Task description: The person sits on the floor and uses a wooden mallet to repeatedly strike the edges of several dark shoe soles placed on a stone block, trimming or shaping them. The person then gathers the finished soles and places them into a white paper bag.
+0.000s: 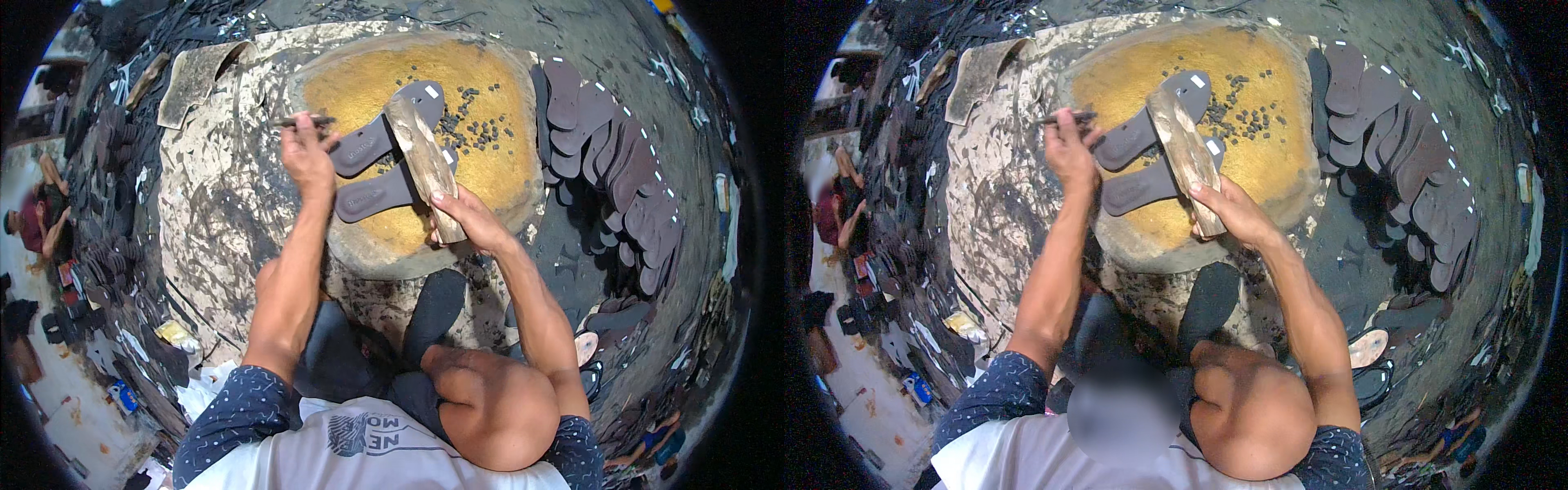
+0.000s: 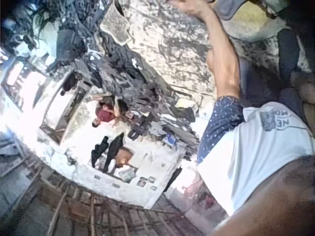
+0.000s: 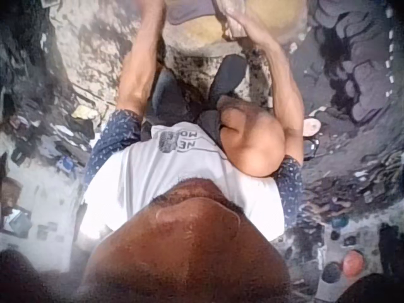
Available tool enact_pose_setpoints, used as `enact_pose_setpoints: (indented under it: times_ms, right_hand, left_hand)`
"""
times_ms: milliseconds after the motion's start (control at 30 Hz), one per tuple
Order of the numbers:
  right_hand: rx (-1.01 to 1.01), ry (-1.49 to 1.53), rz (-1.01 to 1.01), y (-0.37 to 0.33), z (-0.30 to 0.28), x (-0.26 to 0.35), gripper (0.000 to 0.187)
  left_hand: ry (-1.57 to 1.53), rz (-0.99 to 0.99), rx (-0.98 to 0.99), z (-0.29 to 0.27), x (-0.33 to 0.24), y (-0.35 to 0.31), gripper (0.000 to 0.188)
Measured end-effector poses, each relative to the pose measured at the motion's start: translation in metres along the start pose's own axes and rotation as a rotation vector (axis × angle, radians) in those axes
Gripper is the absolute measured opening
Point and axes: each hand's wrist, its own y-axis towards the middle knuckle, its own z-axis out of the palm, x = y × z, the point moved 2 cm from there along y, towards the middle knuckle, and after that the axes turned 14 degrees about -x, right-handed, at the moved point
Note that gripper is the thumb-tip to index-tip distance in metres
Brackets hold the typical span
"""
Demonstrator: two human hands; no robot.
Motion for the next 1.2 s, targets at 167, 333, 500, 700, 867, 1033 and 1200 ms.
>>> enact_pose_setpoints:
  times_ms: [167, 333, 500, 700, 867, 1033, 1200]
  right_hand:
    - [-0.028, 0.036, 0.014, -0.008, 0.006, 0.006, 0.042]
    - [-0.028, 0.055, 0.011, -0.019, 0.007, 0.011, 0.044]
    - [-0.060, 0.076, -0.077, -0.074, 0.020, 0.081, 0.041]
    - [-0.389, 0.119, -1.085, -0.152, 0.044, 0.133, 0.064]
    - [-0.189, -0.671, -0.456, -0.019, 0.012, 0.019, 0.053]
    - [-0.081, -0.091, 0.027, -0.033, 0.016, 0.016, 0.042]
    - [-0.093, -0.058, 0.038, -0.021, 0.007, -0.010, 0.045]
  left_hand:
    - [0.534, 0.227, 0.469, -0.009, -0.002, -0.035, 0.027]
    - [0.702, 0.431, 0.482, -0.008, -0.003, -0.033, 0.023]
    - [0.606, 0.596, 0.514, -0.006, -0.001, -0.035, 0.020]
    - [0.572, 0.785, 0.552, -0.014, 0.002, -0.034, 0.014]
    - [0.553, 0.970, 0.651, -0.005, 0.014, -0.036, 0.023]
    - [0.612, 0.769, 0.539, -0.007, 0.005, -0.033, 0.019]
    - [0.567, 0.119, 0.331, -0.029, -0.022, -0.026, 0.036]
